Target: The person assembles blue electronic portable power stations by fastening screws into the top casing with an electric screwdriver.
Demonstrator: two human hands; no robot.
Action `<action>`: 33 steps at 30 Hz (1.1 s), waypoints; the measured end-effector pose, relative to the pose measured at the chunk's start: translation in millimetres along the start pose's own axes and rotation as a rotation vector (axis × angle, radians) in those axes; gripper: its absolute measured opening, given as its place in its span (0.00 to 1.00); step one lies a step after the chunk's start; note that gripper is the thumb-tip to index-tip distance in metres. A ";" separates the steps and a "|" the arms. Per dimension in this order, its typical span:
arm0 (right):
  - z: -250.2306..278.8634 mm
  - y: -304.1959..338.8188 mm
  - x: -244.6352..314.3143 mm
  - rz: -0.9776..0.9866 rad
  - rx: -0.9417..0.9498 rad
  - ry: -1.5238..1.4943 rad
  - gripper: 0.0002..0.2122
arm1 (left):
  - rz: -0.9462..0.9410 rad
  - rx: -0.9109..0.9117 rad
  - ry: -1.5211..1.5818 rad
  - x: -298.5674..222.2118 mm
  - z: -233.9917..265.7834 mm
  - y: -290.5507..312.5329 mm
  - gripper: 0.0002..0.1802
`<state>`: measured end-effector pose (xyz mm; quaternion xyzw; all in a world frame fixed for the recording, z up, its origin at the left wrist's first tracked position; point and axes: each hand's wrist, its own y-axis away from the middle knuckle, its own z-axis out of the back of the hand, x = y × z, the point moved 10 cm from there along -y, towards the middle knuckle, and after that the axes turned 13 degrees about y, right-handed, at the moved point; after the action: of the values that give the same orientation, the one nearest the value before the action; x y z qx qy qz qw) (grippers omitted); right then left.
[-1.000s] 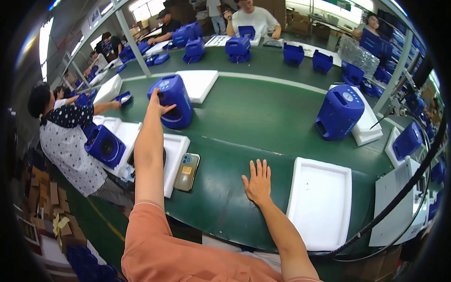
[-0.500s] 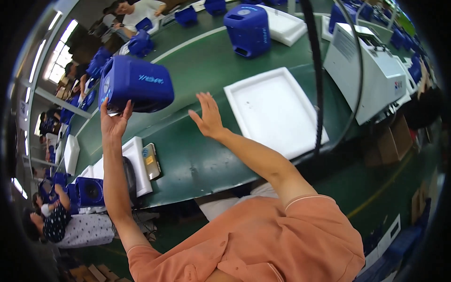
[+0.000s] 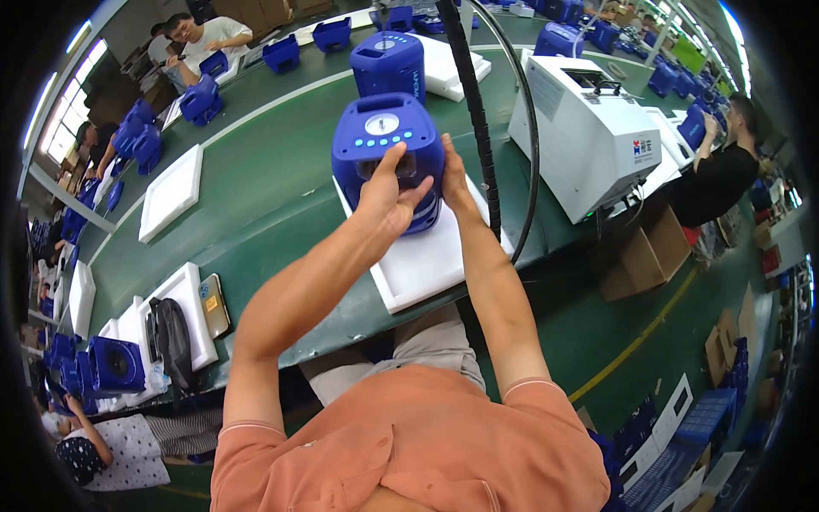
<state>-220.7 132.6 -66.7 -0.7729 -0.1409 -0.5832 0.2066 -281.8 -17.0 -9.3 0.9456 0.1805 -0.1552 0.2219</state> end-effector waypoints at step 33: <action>-93.2 -113.4 447.7 0.965 -0.789 0.768 0.41 | -0.813 0.250 -1.448 -4.1 161.8 -8.0 0.51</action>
<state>-226.0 176.4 402.3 -0.5068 0.5183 -0.6645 0.1816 -323.3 -88.4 -148.7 0.4913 0.3018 -0.8105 0.1031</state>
